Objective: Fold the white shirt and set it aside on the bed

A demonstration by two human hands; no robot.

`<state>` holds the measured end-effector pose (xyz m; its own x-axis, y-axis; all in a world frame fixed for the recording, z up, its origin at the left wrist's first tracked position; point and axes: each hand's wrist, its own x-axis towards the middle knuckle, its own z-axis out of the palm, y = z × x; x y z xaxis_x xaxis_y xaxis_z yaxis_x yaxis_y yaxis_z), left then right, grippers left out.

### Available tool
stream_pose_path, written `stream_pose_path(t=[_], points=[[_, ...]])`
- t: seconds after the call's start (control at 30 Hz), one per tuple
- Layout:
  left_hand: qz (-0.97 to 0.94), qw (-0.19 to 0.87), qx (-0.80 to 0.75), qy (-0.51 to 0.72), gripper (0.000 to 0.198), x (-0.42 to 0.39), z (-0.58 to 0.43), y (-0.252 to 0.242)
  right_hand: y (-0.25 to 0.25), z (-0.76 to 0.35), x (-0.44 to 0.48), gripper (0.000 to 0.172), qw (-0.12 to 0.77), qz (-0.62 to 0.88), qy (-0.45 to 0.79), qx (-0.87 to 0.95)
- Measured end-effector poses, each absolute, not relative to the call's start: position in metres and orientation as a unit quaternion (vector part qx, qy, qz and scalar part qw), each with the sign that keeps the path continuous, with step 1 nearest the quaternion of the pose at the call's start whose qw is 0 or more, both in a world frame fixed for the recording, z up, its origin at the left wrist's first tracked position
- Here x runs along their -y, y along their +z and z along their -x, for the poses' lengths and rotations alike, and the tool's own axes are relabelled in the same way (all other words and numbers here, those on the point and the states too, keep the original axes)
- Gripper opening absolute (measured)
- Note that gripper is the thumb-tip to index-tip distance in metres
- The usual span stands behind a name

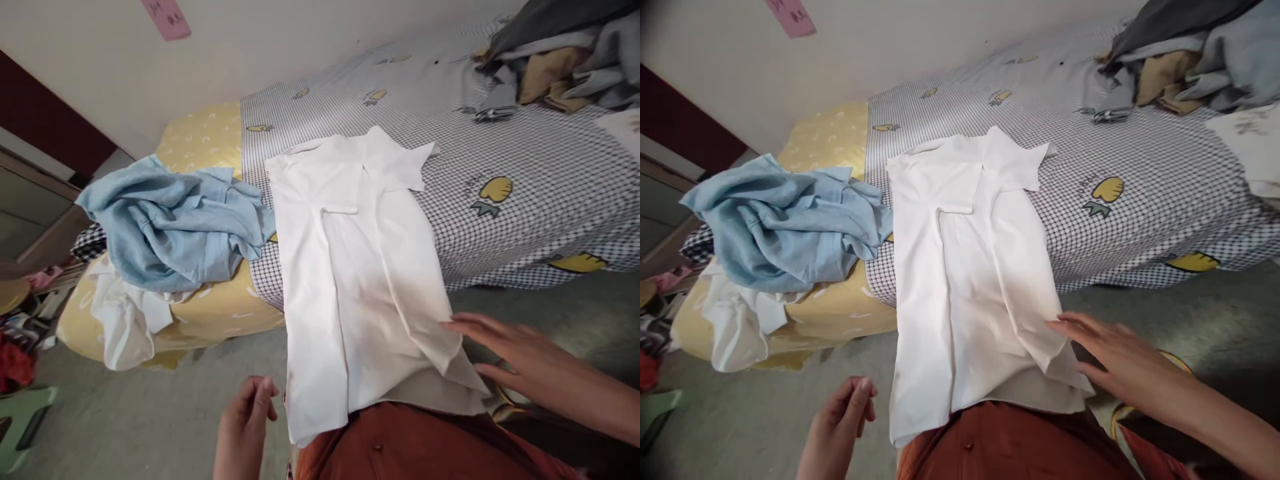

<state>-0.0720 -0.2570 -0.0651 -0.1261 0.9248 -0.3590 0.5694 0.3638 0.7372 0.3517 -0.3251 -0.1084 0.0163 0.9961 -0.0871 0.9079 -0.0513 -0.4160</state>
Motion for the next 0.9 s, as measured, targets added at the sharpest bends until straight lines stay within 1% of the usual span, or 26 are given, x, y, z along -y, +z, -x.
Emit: stream_pose_path(t=[0.03,0.1,0.13,0.2,0.23,0.27,0.3,0.33,0.37,0.4,0.43,0.5,0.53,0.63,0.7,0.73,0.8,0.83,0.9], points=[[-0.518,0.394,-0.722,0.235,0.052,0.257,0.071,-0.065,-0.102,-0.347,0.320,0.040,0.140,0.675,0.209,0.693],[-0.580,0.369,-0.678,0.259,0.054,0.260,0.071,-0.068,-0.090,-0.332,0.311,0.037,0.174,0.624,0.269,0.713],[-0.633,0.348,-0.639,0.263,0.062,0.263,0.072,-0.071,-0.086,-0.321,0.308,0.035,0.182,0.592,0.304,0.724],[-0.742,0.280,-0.559,0.244,0.078,0.271,0.073,-0.081,-0.088,-0.297,0.306,0.032,0.168,0.517,0.365,0.756],[-0.783,0.237,-0.530,0.223,0.075,0.275,0.073,-0.087,-0.093,-0.286,0.306,0.031,0.154,0.490,0.374,0.772],[-0.813,0.199,-0.509,0.199,0.060,0.278,0.072,-0.093,-0.101,-0.277,0.306,0.030,0.141,0.476,0.367,0.787],[-0.830,0.174,-0.498,0.183,0.041,0.279,0.071,-0.097,-0.111,-0.269,0.306,0.029,0.132,0.473,0.348,0.799],[-0.831,0.168,-0.500,0.176,0.027,0.278,0.068,-0.100,-0.121,-0.264,0.306,0.028,0.127,0.479,0.324,0.806],[-0.816,0.180,-0.519,0.178,0.022,0.275,0.064,-0.101,-0.130,-0.260,0.306,0.029,0.125,0.488,0.300,0.810],[-0.783,0.205,-0.556,0.189,0.022,0.270,0.058,-0.100,-0.138,-0.257,0.306,0.033,0.122,0.497,0.281,0.812],[-0.734,0.232,-0.602,0.210,0.021,0.264,0.052,-0.097,-0.143,-0.256,0.305,0.041,0.120,0.504,0.264,0.813],[-0.613,0.277,-0.691,0.266,0.026,0.249,0.036,-0.087,-0.148,-0.253,0.301,0.053,0.126,0.517,0.225,0.816],[-0.558,0.294,-0.715,0.301,0.030,0.241,0.028,-0.081,-0.148,-0.252,0.300,0.053,0.136,0.520,0.207,0.817],[-0.442,0.346,-0.720,0.409,0.041,0.222,0.008,-0.065,-0.138,-0.250,0.294,0.057,0.206,0.513,0.171,0.815],[-0.402,0.385,-0.704,0.441,0.046,0.214,0.003,-0.057,-0.127,-0.251,0.292,0.062,0.277,0.525,0.147,0.791],[-0.391,0.403,-0.697,0.446,0.048,0.212,0.004,-0.054,-0.120,-0.253,0.291,0.061,0.310,0.538,0.138,0.772],[-0.375,0.423,-0.694,0.447,0.052,0.210,0.012,-0.051,-0.104,-0.260,0.289,0.049,0.346,0.563,0.159,0.734],[-0.368,0.426,-0.698,0.443,0.053,0.211,0.017,-0.050,-0.097,-0.264,0.287,0.042,0.344,0.570,0.197,0.720],[-0.351,0.432,-0.712,0.428,0.054,0.215,0.029,-0.050,-0.084,-0.273,0.284,0.034,0.296,0.563,0.309,0.707]])
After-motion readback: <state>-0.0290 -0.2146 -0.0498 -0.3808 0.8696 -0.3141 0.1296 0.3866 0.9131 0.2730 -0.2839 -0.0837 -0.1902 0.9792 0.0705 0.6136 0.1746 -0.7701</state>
